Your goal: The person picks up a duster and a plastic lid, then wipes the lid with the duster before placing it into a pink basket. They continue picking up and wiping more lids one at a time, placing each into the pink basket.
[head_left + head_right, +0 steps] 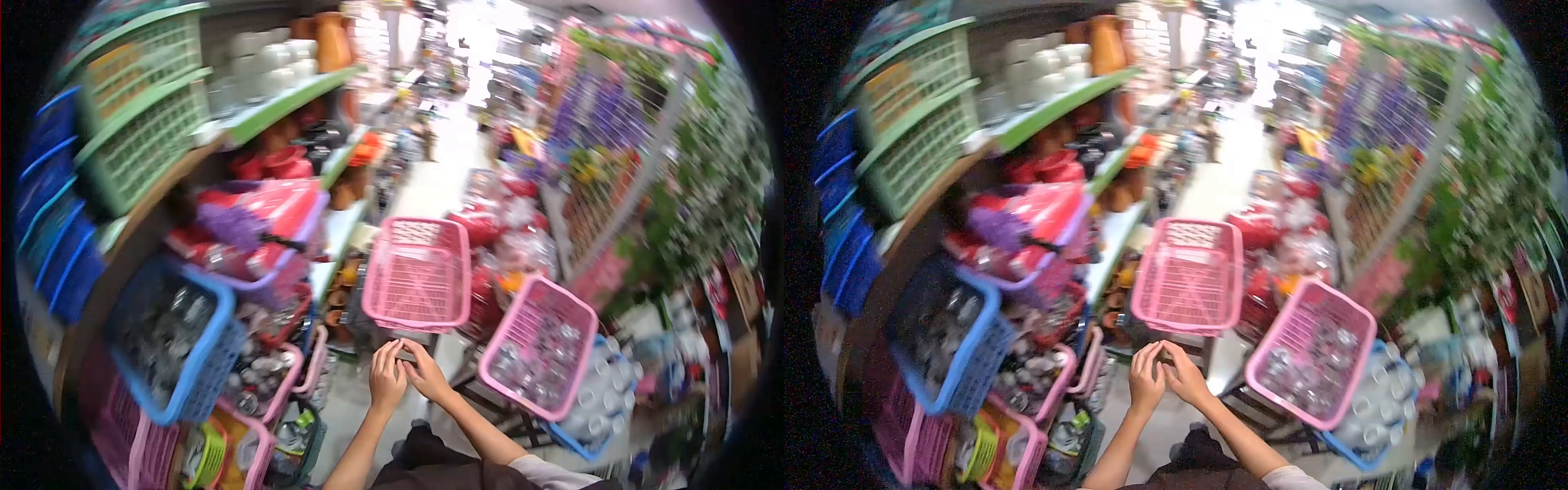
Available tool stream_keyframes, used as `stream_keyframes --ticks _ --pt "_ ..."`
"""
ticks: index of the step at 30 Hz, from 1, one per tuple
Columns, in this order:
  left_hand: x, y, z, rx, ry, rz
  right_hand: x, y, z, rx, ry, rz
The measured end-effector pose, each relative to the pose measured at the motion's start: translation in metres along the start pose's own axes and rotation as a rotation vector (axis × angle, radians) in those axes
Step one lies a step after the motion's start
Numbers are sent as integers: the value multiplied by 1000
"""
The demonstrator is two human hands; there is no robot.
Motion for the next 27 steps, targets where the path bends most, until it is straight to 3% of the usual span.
stream_keyframes --ticks 5,12,17,21,27 --pt "-107 20 50 -78 143 -331 100 73 15 -240 286 198" --pt "-214 62 94 -147 168 -716 198 167 40 -472 392 473" --pt "-263 68 109 -162 161 -805 254 219 91 -572 427 596" --pt "-307 66 111 -75 189 -896 307 215 108 -575 481 628" --pt "-410 55 99 225 332 -1025 359 206 177 -663 389 637"
Point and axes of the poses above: each hand's wrist, its own y-axis away from the middle knuckle, its own x-axis out of the back of the hand, z = x × y, the point moved 6 cm from there along -y, towards the middle knuckle, and after that the axes turned 15 degrees about x, right-handed, at the moved point
